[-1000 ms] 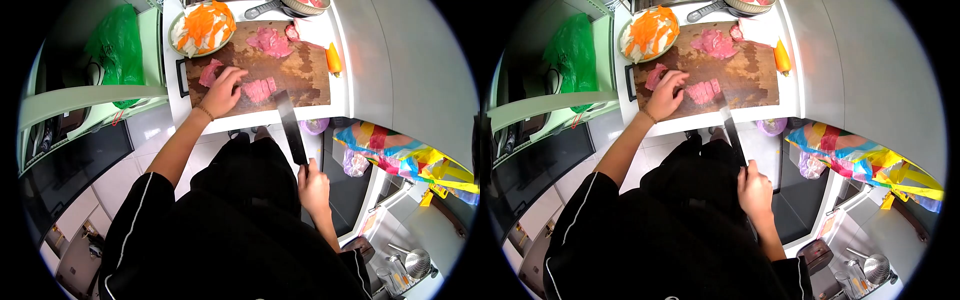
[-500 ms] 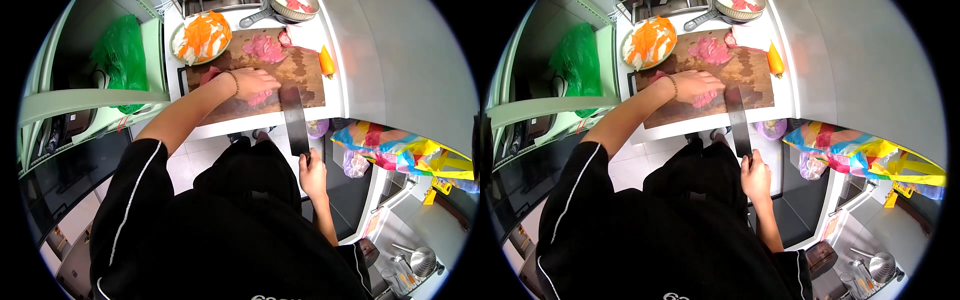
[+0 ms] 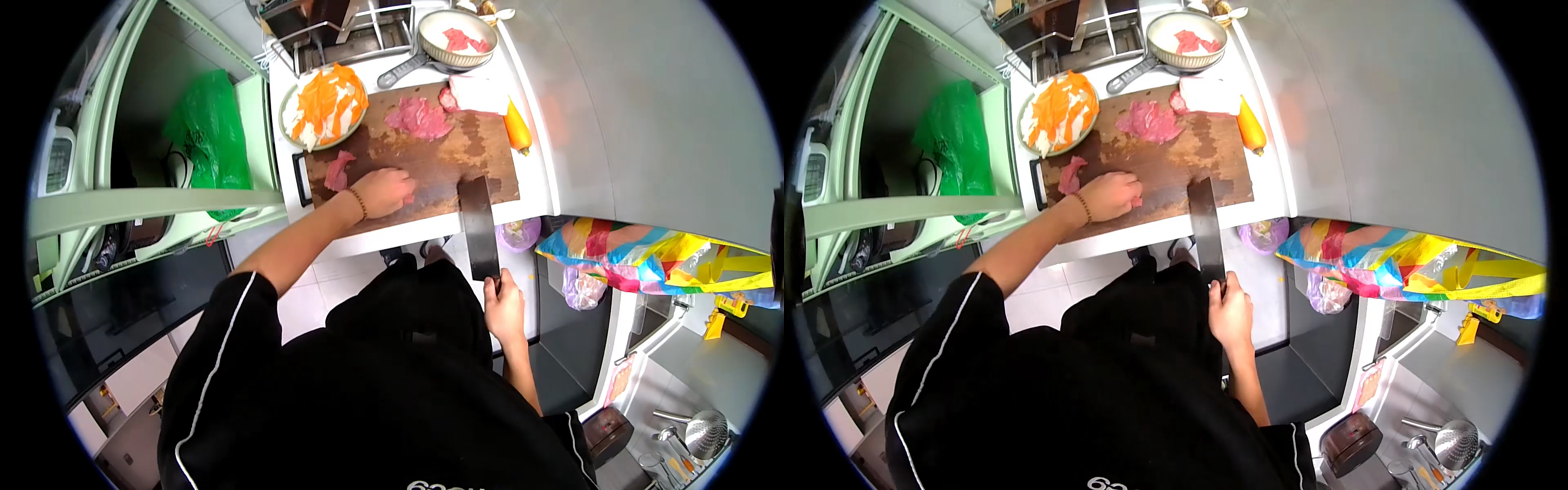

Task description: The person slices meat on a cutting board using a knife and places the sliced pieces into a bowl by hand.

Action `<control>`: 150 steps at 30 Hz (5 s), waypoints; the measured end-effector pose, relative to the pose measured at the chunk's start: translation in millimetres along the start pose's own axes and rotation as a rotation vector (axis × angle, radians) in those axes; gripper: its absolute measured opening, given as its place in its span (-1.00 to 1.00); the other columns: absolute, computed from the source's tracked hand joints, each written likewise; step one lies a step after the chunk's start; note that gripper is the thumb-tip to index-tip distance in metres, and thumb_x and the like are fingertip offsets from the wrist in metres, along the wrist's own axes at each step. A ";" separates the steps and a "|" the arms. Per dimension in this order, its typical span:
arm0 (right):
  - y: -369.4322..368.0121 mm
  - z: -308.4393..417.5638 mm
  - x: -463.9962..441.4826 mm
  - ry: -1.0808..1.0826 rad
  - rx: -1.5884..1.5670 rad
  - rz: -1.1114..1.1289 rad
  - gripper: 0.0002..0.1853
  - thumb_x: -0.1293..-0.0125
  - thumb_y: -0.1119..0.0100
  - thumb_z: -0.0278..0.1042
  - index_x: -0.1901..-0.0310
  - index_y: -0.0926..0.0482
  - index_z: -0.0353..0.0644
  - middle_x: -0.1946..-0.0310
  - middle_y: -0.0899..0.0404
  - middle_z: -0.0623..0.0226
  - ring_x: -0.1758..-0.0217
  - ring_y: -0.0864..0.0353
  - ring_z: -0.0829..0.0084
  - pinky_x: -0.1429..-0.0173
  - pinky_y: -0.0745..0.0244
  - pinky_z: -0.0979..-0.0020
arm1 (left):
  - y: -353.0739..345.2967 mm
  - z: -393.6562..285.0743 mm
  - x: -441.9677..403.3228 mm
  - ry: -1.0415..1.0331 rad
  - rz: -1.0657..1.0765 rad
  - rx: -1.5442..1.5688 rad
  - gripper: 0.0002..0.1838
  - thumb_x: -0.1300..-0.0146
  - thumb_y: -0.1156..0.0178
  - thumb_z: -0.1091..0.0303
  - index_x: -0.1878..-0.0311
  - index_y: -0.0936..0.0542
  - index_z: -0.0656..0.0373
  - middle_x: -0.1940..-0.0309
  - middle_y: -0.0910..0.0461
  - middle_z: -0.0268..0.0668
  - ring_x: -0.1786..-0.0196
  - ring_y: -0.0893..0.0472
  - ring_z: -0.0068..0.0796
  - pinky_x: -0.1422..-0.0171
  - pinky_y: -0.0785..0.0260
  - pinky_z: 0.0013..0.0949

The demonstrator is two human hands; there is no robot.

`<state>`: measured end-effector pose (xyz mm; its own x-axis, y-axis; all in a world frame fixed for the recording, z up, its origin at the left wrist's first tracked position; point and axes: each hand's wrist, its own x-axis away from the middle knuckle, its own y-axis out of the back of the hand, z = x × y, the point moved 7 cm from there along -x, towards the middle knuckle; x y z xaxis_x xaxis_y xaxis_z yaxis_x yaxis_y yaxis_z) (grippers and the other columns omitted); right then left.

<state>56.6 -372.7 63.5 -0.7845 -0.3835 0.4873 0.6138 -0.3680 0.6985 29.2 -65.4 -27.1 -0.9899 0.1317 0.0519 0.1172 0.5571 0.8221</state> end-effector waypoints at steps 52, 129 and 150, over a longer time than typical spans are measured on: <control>51.7 -11.2 -98.8 0.202 -0.209 -0.022 -0.85 -0.55 -0.20 -0.38 0.13 -0.55 -0.31 0.62 -0.38 0.34 0.57 -0.34 0.47 0.42 -0.31 0.29 | 249.4 80.5 -247.4 0.302 -0.291 0.506 -0.49 -0.34 -0.06 0.62 -0.36 -0.59 0.30 -0.38 -0.58 -0.06 -0.37 -0.59 -0.26 -0.46 -0.44 -0.29; -34.1 39.0 -4.0 0.188 0.570 0.133 -0.82 -0.55 -0.06 -0.29 0.03 -0.37 -0.21 0.40 -0.72 -0.09 0.31 -0.73 -0.25 0.19 -0.58 -0.23 | -14.0 -35.1 19.6 0.052 -0.336 -0.077 -0.42 -0.20 -0.37 0.22 -0.25 -0.53 0.28 -0.30 -0.48 -0.07 -0.44 -0.41 -0.04 -0.55 -0.27 -0.06; -58.4 83.4 -30.0 0.263 0.474 0.108 -0.85 -0.56 -0.04 -0.30 0.06 -0.38 -0.19 0.43 -0.71 -0.09 0.34 -0.72 -0.28 0.22 -0.61 -0.21 | -17.1 -22.4 29.6 -0.005 -0.428 -0.037 -0.60 -0.19 -0.25 0.48 -0.14 -0.58 0.25 -0.13 -0.54 -0.12 -0.29 -0.50 -0.02 -0.45 -0.40 -0.06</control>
<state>36.9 -269.1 51.8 -0.6330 -0.6193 0.4646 0.5348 0.0841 0.8408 -3.9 -89.4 -27.0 -0.9483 -0.1010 -0.3009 -0.3070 0.5327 0.7887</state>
